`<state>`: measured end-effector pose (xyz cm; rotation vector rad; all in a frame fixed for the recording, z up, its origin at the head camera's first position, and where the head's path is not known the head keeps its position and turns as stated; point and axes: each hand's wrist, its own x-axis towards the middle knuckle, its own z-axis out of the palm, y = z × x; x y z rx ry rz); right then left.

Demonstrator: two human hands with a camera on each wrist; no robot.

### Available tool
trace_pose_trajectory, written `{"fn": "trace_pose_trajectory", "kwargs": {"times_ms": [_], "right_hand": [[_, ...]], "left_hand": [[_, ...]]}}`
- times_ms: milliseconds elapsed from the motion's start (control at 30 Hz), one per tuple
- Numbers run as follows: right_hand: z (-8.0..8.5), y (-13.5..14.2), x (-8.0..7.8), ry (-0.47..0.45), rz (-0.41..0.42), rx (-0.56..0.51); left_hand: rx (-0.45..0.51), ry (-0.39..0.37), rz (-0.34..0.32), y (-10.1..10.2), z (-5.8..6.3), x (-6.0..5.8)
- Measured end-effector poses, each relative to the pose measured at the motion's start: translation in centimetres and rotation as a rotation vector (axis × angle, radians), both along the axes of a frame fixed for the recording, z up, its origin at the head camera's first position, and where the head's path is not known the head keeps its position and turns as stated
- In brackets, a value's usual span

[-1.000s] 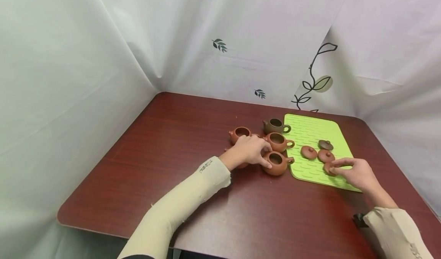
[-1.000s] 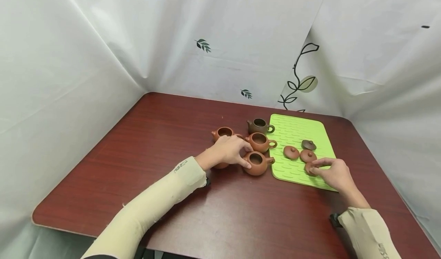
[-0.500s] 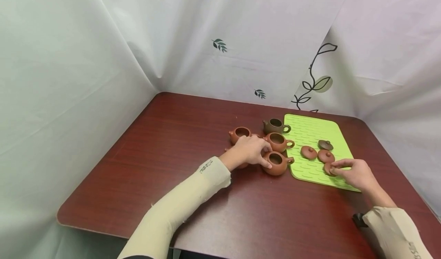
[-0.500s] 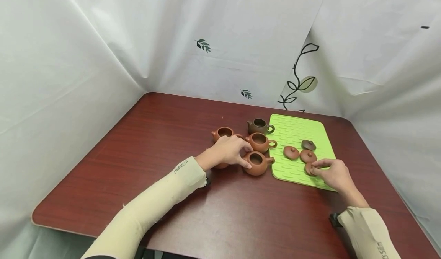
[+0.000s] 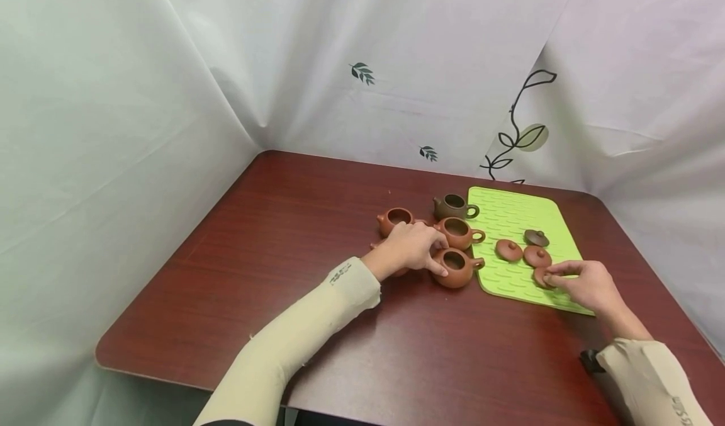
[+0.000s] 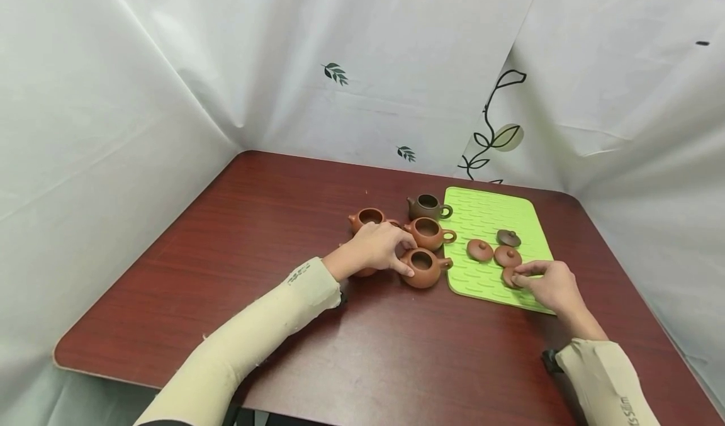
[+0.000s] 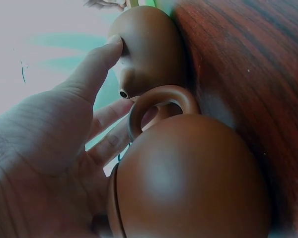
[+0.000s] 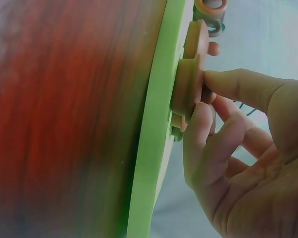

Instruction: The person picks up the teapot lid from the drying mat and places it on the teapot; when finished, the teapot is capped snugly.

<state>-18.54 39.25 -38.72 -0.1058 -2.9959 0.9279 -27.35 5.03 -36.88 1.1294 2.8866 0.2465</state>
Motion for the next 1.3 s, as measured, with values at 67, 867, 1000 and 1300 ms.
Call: {"fn": "trace_pose_trajectory", "kwargs": {"times_ms": [67,867,1000,1300], "right_hand": [[0.0,0.0,0.0,0.004,-0.001,-0.004],[0.6,-2.2,-0.3,0.159,-0.008,-0.004],[0.9,-2.8,-0.3,0.163,-0.004,-0.015],[1.3,-4.0,-0.3,0.191,0.016,-0.039]], "left_hand": [[-0.004,-0.005,0.004,0.1,0.1,0.0],[-0.001,0.0,0.006,0.1,0.0,-0.1],[0.005,0.002,0.009,0.1,-0.1,0.0],[-0.018,-0.009,0.013,0.2,0.0,0.0]]}}
